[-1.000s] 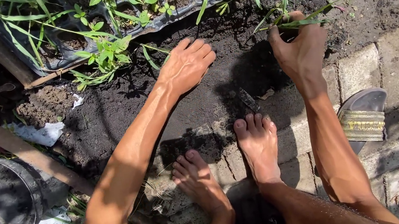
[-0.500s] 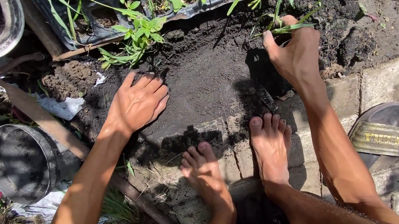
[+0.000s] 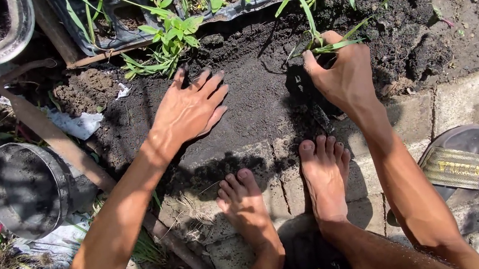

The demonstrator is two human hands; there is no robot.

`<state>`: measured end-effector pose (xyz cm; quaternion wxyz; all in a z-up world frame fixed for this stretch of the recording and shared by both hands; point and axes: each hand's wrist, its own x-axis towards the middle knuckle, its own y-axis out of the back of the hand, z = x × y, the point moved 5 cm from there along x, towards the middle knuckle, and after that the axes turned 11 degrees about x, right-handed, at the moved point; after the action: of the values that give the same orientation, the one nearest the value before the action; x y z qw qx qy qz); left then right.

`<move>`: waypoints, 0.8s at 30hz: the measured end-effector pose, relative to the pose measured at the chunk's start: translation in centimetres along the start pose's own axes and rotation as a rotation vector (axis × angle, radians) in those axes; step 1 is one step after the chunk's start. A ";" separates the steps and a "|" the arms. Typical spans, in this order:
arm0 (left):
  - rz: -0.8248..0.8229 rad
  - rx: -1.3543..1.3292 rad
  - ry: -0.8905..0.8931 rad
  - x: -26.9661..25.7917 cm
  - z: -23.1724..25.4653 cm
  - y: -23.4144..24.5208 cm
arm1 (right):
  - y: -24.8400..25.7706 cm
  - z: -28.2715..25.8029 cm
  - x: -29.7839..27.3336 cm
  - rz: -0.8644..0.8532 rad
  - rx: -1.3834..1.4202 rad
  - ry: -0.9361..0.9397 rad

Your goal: Planting small seedlings from a nursery tray into a soil bed by hand.

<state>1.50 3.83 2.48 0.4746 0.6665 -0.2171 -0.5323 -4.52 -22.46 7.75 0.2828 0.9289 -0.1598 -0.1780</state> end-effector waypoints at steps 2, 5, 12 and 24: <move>-0.109 0.059 -0.020 2.2 0.5 -3.6 | -0.6 -1.2 0.2 -0.009 0.024 -0.005; -0.170 0.032 0.069 1.0 0.1 -4.4 | -1.9 -2.1 0.9 -0.065 0.042 -0.014; -0.063 1.189 -0.017 -0.6 -0.7 -11.1 | -6.0 -3.8 0.9 -0.190 0.099 0.133; 0.040 2.867 -0.713 -5.0 -1.3 -5.0 | -14.3 -2.5 -1.0 -0.423 0.254 0.247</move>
<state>-0.07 10.64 0.64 -0.6445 0.3900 -0.6576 0.0063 -1.52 -9.63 1.57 0.1381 0.9842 0.0524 -0.0972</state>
